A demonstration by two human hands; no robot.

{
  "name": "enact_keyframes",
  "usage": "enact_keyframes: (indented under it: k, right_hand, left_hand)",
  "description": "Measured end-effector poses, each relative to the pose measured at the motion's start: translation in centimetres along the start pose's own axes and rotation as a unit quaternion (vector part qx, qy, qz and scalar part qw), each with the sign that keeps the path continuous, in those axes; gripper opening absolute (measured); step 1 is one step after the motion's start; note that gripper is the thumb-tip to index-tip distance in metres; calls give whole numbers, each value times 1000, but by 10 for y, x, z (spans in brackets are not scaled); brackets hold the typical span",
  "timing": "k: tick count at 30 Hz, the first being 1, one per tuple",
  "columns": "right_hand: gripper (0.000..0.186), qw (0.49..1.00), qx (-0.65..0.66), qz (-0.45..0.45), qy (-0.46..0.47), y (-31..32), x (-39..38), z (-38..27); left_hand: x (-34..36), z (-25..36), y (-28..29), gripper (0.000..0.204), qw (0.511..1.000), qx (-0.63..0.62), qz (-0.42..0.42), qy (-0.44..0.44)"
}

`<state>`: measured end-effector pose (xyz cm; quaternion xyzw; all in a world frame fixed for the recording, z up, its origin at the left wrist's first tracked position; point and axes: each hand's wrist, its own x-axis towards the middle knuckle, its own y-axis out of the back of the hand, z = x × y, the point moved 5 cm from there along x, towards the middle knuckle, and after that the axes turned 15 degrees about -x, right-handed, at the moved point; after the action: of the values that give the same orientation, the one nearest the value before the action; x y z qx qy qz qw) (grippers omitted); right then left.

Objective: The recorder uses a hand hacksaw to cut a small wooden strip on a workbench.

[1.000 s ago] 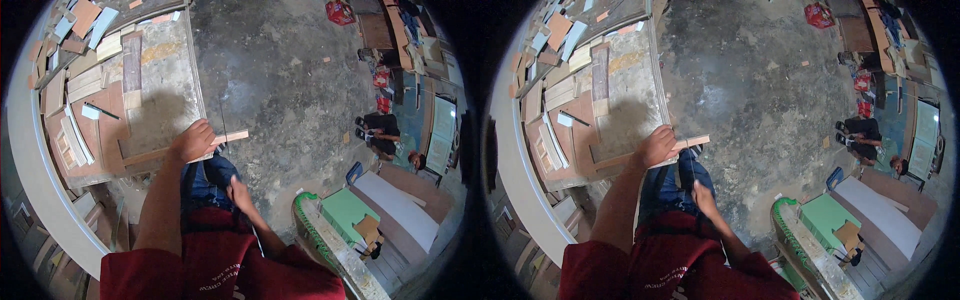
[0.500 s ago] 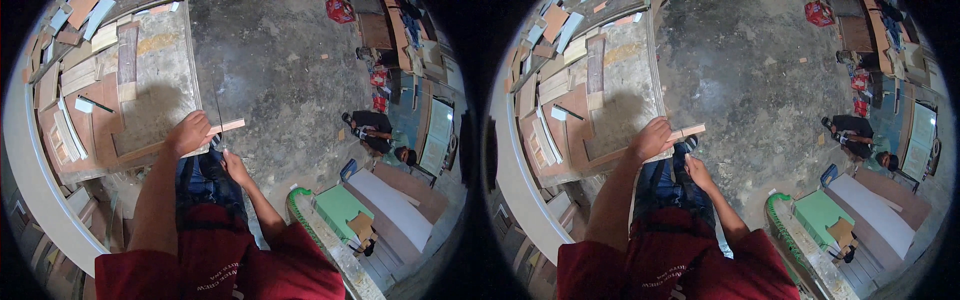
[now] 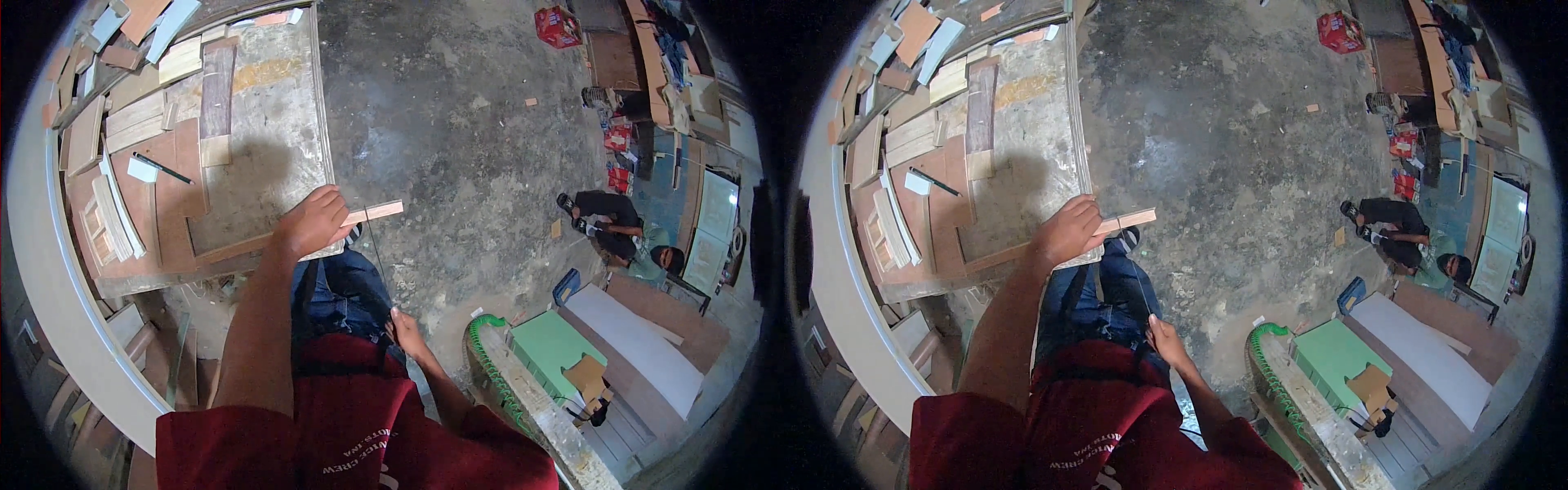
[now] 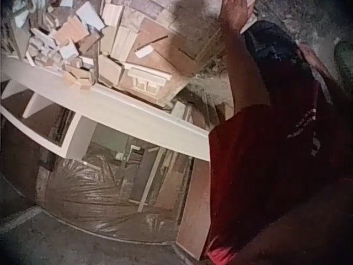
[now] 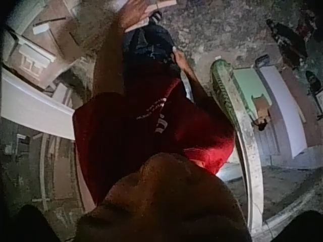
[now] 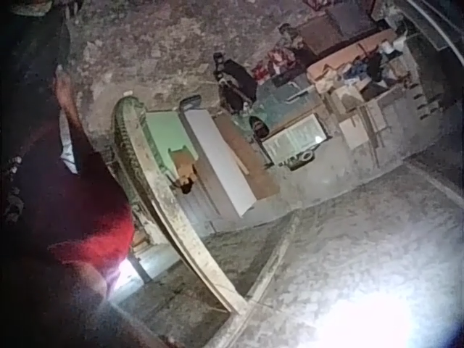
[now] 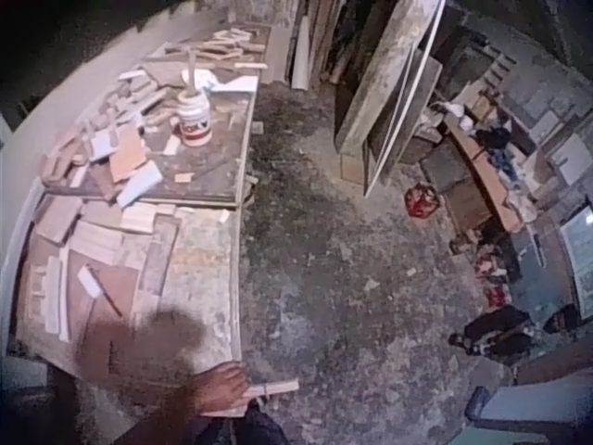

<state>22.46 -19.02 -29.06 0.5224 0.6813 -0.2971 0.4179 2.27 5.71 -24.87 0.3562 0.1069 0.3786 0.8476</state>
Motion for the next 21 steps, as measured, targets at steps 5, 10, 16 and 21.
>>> enact_keyframes:
  k: [5, 10, 16, 21]
  right_hand:
    - [50, 997, 13, -68, 24, -12, 32, -52]
    - [56, 995, -38, 18, 89, -21, 82, -135]
    - [53, 984, -150, 38, 84, -13, 48, -77]
    - [50, 980, -176, 86, 44, 22, -7, 19]
  left_hand:
    - [-1, -2, 0, 25, 1000, -10, -4, 1]
    - [2, -2, -2, 26, 1000, -19, 5, -9]
    - [2, -3, 4, 27, 1000, 2, 18, -19]
    - [1, -1, 1, 24, 999, 39, 17, -19]
